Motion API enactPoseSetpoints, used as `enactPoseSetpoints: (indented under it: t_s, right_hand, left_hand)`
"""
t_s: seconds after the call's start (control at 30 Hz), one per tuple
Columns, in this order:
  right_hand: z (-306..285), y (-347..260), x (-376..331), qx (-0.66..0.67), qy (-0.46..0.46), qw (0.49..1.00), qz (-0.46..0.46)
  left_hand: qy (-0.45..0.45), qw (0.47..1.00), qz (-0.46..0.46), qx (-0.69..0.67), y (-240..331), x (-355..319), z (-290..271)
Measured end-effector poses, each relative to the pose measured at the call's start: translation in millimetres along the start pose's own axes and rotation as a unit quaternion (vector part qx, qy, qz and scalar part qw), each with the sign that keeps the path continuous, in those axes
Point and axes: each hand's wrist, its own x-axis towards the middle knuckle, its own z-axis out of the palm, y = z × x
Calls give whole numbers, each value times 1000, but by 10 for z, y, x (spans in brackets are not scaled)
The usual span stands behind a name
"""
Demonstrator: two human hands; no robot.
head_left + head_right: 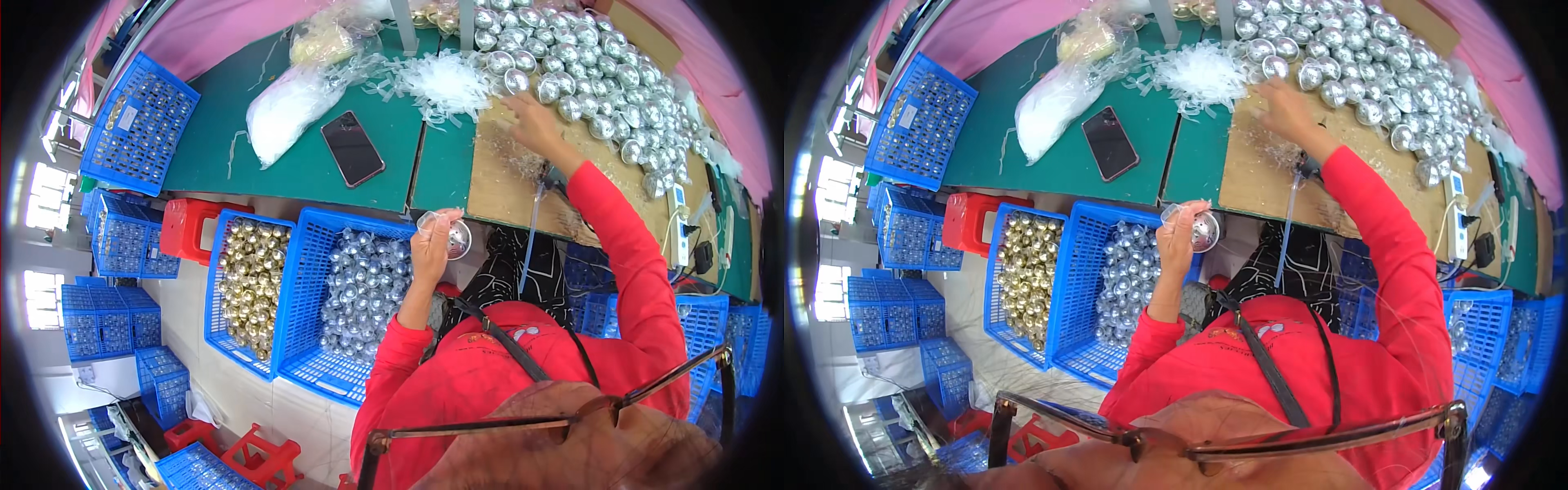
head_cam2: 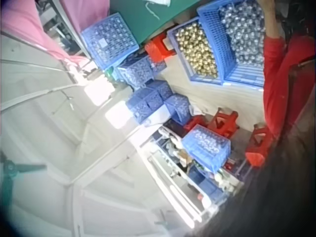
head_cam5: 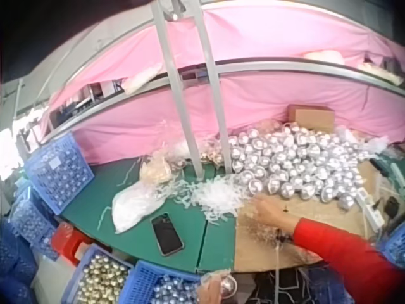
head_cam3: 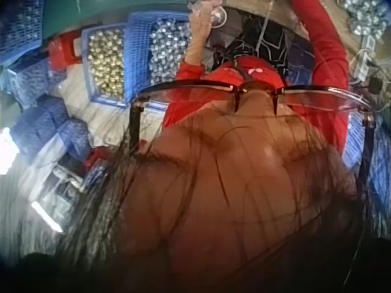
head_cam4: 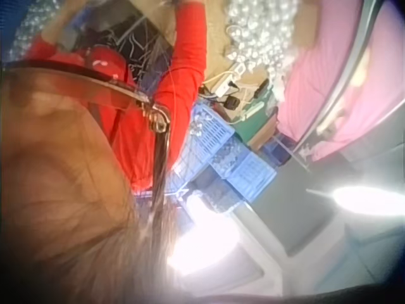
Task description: The person picks up ornament baubles and plastic loops, applies hot glue onto the baubles using a glue gun, and attaches the loops onto each bauble by hand.
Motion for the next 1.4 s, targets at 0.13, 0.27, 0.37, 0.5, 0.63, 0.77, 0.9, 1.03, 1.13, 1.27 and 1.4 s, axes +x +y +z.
enactPoseSetpoints:
  t_s: [0.13,0.27,0.37,0.5,0.63,0.77,0.9,1.03,1.13,1.27,1.4]
  right_hand:
    - [309,76,272,-114,16,993,-25]
    - [487,316,322,-87,16,995,-54]
    - [356,131,206,-30,34,996,-83]
    - [262,22,-117,22,44,995,-84]
    - [211,-242,-474,99,49,994,-1]
    - [189,-540,-793,105,113,988,-3]
    - [204,-749,-1015,119,164,977,-60]
    - [112,-874,-1177,91,199,968,-123]
    - [22,-965,-1369,103,208,964,-130]
    - [-203,-1000,-1706,169,136,975,-39]
    - [-593,-1048,-1931,256,46,966,6]
  left_hand:
    - [9,1000,5,0,26,-27,-59]
    - [14,1000,15,6,-27,-32,-96]
    - [17,1000,3,8,-28,-49,-140]
    - [3,999,-25,-28,-55,3,-82]
    - [-16,987,-100,-128,48,51,72]
    - [-44,977,-124,-169,-6,161,211]
    - [-60,981,-97,-155,33,161,357]
    - [-50,972,-140,-180,161,53,425]
    - [-35,978,-117,-169,178,-61,426]
    - [-97,995,-31,-1,222,-224,310]
    - [-206,972,34,104,491,-450,251]
